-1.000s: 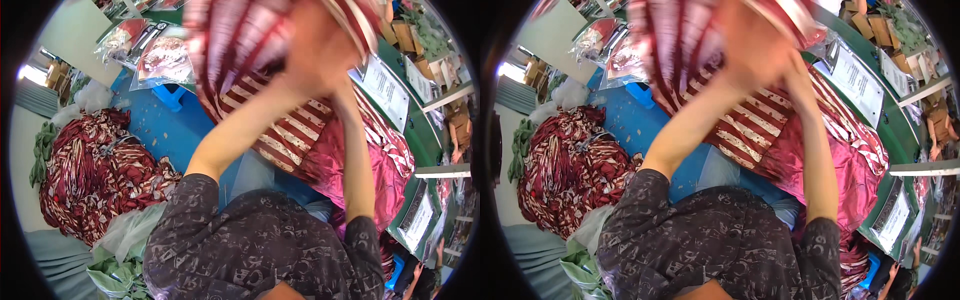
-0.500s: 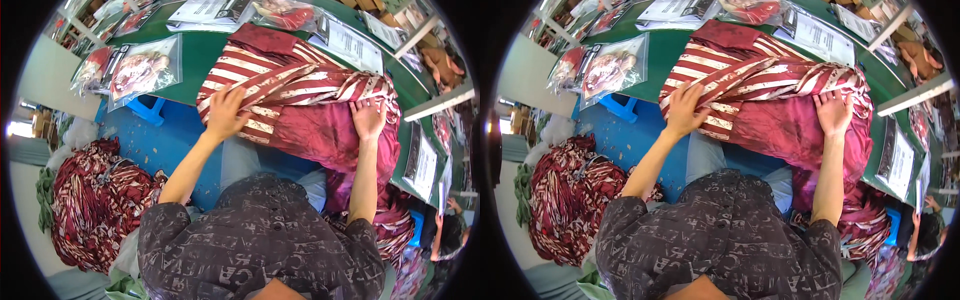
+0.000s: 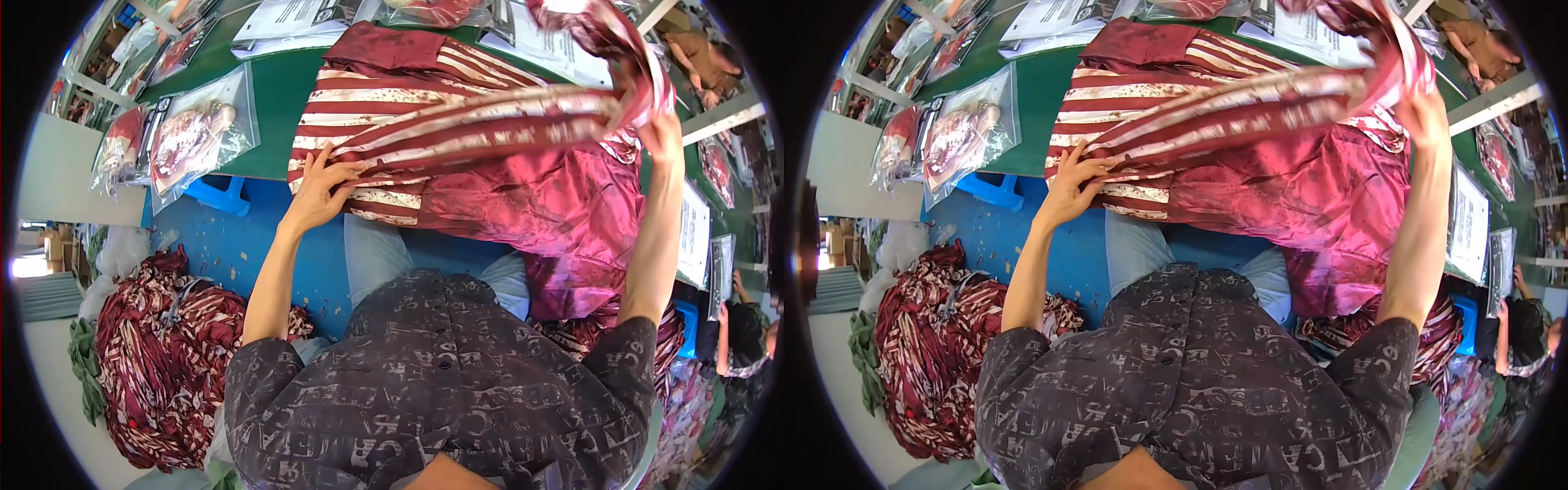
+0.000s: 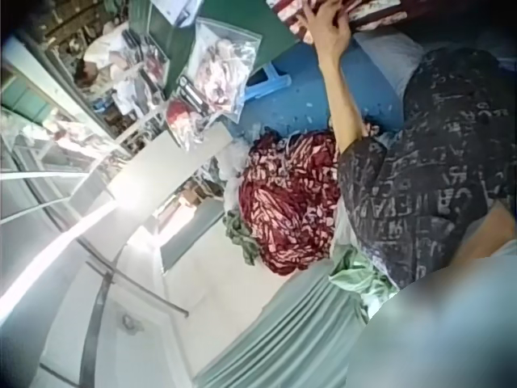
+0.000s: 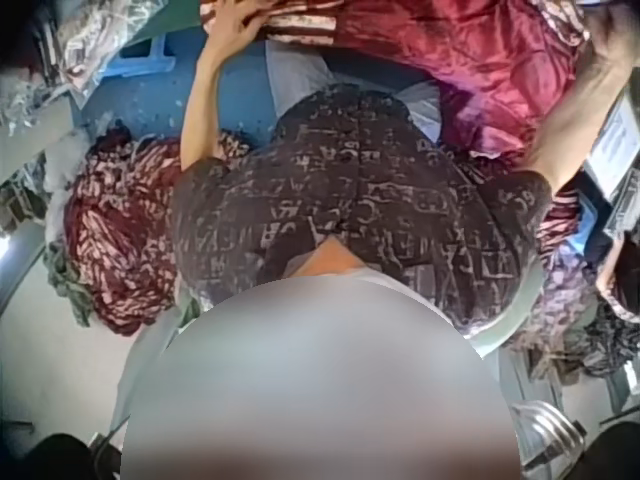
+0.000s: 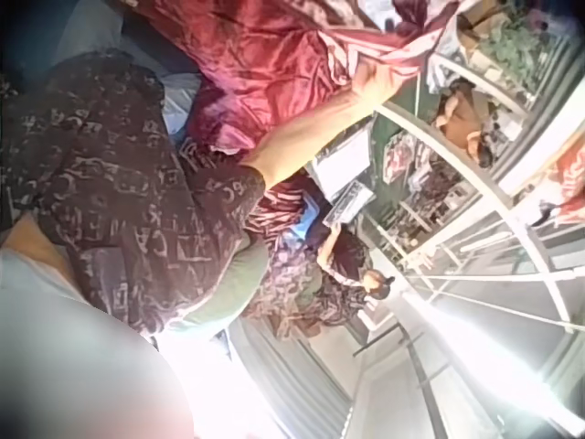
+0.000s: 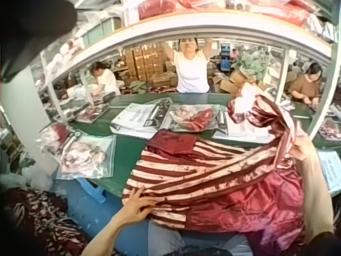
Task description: Folding fabric garments and placing them into plastic bags along with instruction sheets.
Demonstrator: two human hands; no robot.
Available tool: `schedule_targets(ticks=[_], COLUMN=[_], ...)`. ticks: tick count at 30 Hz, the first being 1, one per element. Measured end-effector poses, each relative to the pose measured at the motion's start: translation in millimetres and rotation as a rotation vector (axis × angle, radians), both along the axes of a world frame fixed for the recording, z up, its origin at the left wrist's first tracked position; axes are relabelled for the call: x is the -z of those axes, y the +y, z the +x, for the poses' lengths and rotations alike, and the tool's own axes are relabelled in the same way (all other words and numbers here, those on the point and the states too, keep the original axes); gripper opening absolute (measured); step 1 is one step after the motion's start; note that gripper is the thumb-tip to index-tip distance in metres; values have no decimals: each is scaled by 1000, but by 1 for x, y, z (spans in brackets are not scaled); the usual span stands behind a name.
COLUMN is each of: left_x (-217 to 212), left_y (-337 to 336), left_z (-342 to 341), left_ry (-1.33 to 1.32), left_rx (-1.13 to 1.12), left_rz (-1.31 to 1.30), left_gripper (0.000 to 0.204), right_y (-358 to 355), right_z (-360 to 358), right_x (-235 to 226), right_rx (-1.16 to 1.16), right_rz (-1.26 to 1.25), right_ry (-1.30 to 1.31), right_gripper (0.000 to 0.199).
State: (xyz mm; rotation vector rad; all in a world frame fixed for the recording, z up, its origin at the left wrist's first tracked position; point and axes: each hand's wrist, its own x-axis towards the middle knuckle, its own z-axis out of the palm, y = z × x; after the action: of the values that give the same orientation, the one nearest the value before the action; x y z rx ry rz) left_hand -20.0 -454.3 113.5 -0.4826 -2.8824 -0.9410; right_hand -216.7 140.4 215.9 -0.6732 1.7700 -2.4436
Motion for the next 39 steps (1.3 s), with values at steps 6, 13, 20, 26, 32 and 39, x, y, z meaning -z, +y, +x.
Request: schedule_targets(ticks=[6, 13, 20, 26, 32, 39], left_x=[-20, -44, -5, 10, 14, 16], left_y=[-13, -44, -51, -73, -66, -52], left_z=[-6, -104, -160, -177, -183, -156], left_ry=[-183, -86, -42, -113, -44, 327], left_rx=[108, -714, -618, -597, -561, -714], left_rz=[-127, 104, 3, 12, 180, 113], left_gripper=[11, 60, 68, 51, 39, 35], right_y=[-21, 135, 36, -45, -50, 35], right_z=[147, 202, 297, 292, 300, 235], right_x=[39, 108, 82, 133, 177, 11], right_rx=[46, 866, 840, 1237, 1291, 1101], right_rz=[-51, 182, 629, 1053, 987, 1211], right_ry=[73, -600, -512, -287, -196, -201], right_gripper=[52, 56, 55, 36, 20, 24])
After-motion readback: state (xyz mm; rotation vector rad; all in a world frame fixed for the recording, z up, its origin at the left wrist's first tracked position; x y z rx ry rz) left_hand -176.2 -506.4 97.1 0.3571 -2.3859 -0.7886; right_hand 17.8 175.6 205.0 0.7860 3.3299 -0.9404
